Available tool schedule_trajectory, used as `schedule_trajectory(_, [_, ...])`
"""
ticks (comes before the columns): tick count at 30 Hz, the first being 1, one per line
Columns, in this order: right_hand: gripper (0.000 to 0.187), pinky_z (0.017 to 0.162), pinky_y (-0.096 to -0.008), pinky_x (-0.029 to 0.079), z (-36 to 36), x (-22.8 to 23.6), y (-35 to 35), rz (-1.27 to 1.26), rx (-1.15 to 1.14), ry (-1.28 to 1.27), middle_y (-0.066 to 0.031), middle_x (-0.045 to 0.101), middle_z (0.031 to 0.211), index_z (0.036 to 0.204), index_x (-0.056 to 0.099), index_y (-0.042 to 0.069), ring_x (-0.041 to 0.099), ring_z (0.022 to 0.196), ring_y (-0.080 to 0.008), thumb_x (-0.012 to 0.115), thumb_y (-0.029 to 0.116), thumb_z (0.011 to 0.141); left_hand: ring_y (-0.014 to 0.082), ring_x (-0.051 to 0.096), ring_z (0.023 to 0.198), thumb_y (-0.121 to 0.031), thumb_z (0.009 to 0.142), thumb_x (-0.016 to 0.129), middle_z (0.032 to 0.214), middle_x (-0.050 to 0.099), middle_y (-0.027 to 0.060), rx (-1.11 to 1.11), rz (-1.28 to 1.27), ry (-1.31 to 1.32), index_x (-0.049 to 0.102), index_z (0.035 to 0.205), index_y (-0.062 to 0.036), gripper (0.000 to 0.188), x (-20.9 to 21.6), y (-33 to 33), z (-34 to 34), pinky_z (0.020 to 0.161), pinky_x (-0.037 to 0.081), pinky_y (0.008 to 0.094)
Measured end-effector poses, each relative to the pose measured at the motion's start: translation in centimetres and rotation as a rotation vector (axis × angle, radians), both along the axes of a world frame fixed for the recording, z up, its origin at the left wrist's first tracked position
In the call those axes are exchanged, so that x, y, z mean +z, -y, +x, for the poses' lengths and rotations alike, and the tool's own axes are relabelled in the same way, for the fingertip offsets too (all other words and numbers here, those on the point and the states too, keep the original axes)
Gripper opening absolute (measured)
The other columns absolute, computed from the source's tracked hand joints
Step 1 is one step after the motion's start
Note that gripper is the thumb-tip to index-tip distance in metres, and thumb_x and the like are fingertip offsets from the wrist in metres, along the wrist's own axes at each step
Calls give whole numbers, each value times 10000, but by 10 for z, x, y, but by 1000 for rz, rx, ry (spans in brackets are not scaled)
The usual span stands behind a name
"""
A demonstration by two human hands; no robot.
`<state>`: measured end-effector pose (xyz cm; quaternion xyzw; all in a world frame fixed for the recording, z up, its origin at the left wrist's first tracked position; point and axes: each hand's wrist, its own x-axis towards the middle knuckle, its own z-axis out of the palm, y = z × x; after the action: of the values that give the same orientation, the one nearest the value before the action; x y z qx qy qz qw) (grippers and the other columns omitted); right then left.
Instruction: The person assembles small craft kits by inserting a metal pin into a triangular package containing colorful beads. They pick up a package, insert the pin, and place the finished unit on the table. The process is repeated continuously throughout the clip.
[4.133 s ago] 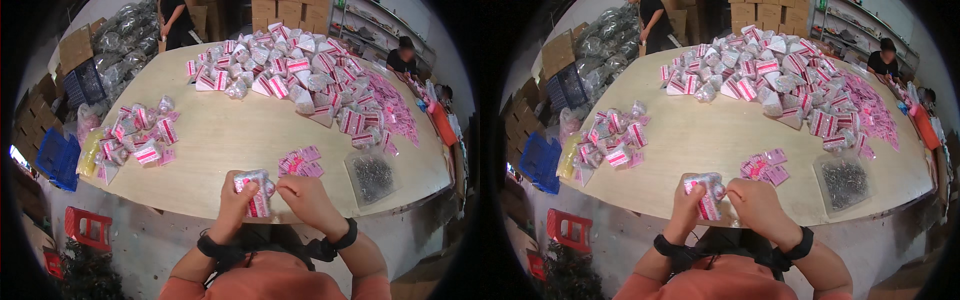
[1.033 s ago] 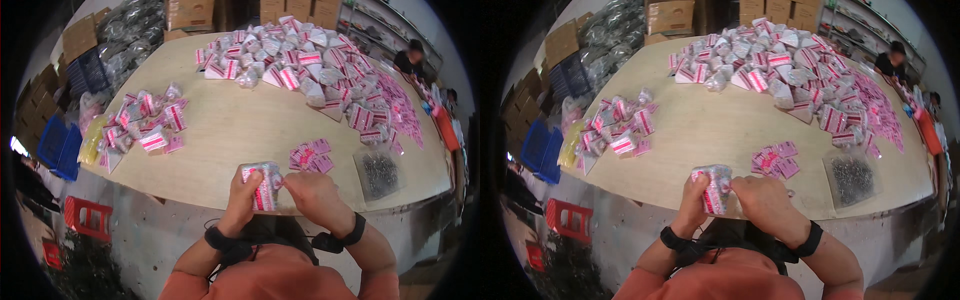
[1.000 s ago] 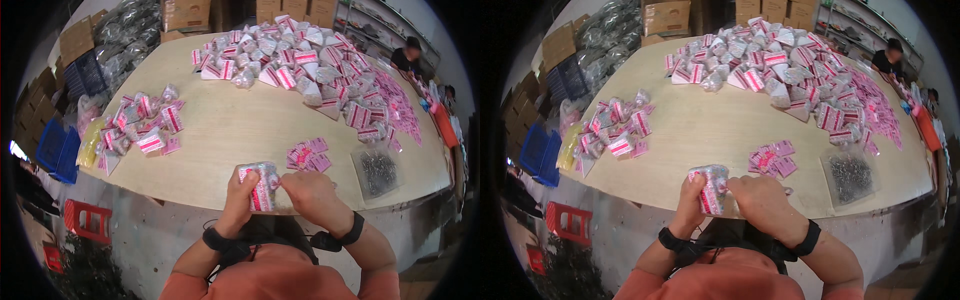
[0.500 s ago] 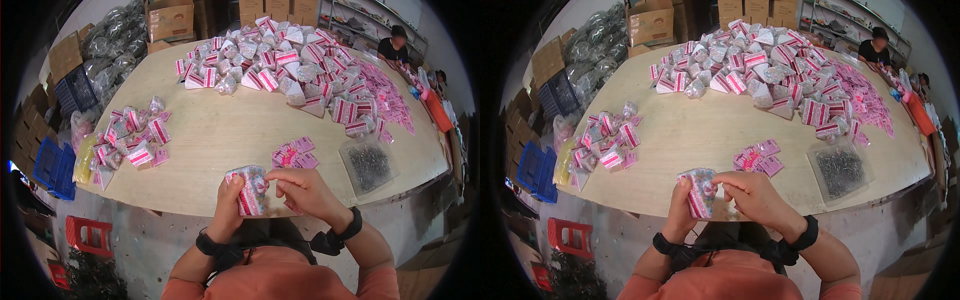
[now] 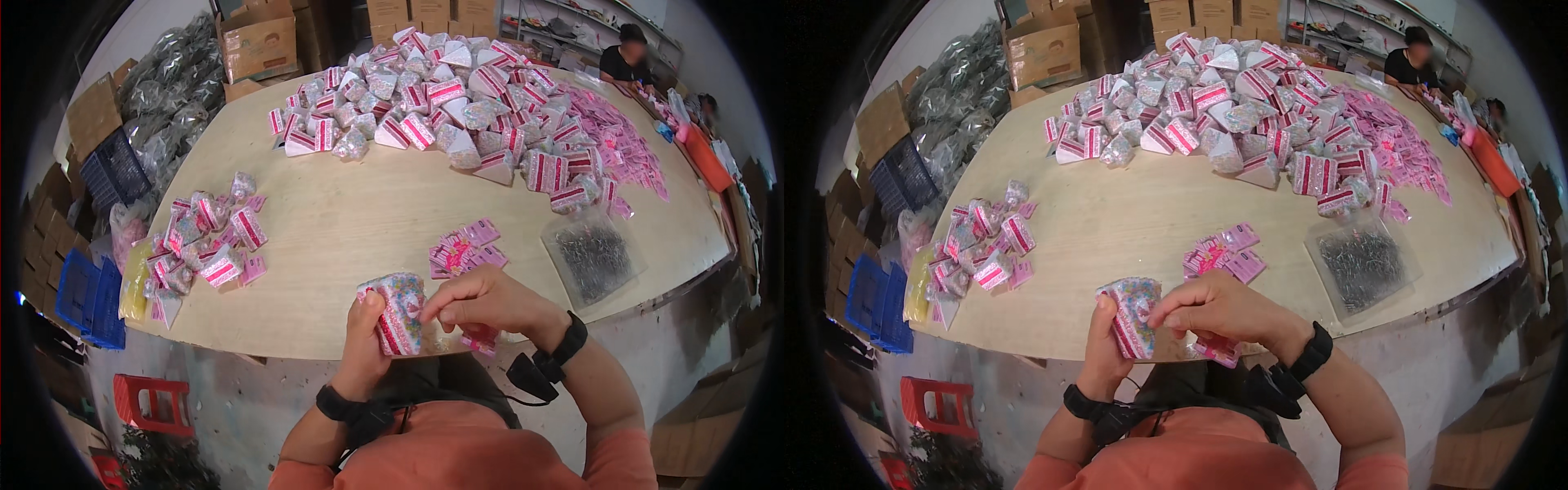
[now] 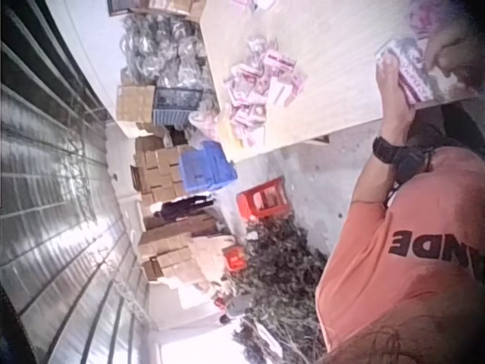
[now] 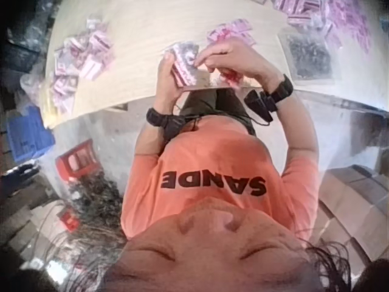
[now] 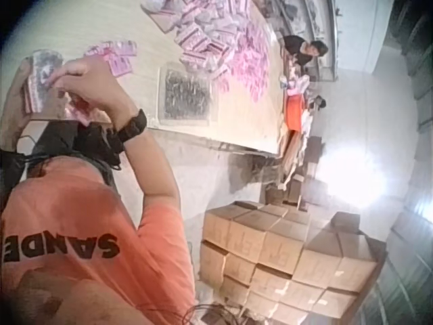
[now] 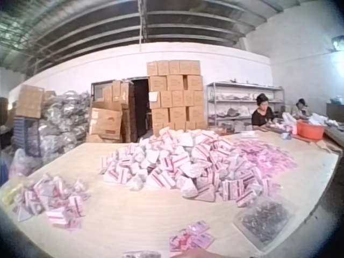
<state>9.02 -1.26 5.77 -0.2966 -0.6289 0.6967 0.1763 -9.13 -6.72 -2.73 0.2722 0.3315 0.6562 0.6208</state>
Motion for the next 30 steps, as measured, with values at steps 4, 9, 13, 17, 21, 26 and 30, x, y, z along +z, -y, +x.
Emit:
schedule_trajectory(4, [92,476,-195,381,-2,4,0,52,-44,78,-30,604,662,836,612,15,507,540,-47,567,73,780,183,603,843,-476,840,545,950,600,126,-18,36,-46,498,1111,55,598,8,2,0,740,496,308])
schedule_trajectory(9, [114,495,-225,404,-4,9,4,192,-85,187,-34,593,623,822,612,-7,543,545,-82,571,82,763,171,589,895,-538,831,517,1004,594,90,-43,83,-160,496,1139,22,639,3,2,-3,780,483,316])
schedule_trajectory(13, [113,497,-233,410,-5,16,6,247,-110,239,-40,581,588,784,624,-14,554,544,-89,571,83,760,172,588,887,-558,790,565,986,592,89,5,79,-210,495,1129,21,675,5,3,-2,773,482,317])
schedule_trajectory(17, [120,497,-235,410,-5,16,8,254,-146,260,-43,577,575,777,635,-10,554,546,-85,571,90,765,177,588,889,-576,767,581,983,590,92,24,130,-278,490,1116,21,698,10,2,1,768,481,316])
schedule_trajectory(21, [138,486,-241,406,-3,17,8,230,-147,244,-38,566,565,795,641,-7,535,518,-85,567,110,787,179,584,902,-581,769,573,1002,585,99,37,126,-275,489,1122,12,696,13,3,3,763,481,315])
schedule_trajectory(26, [151,484,-246,405,-1,6,11,220,-174,158,-38,575,610,881,634,7,523,499,-86,525,97,829,175,583,900,-558,802,547,999,588,105,-37,79,-213,491,1135,13,664,7,0,-3,764,479,315])
schedule_trajectory(30, [163,542,-268,423,0,16,20,285,-197,207,-69,561,659,962,607,36,550,565,-137,521,87,834,169,598,834,-556,797,560,939,601,115,1,65,-130,501,1115,52,689,10,-2,3,710,492,298])
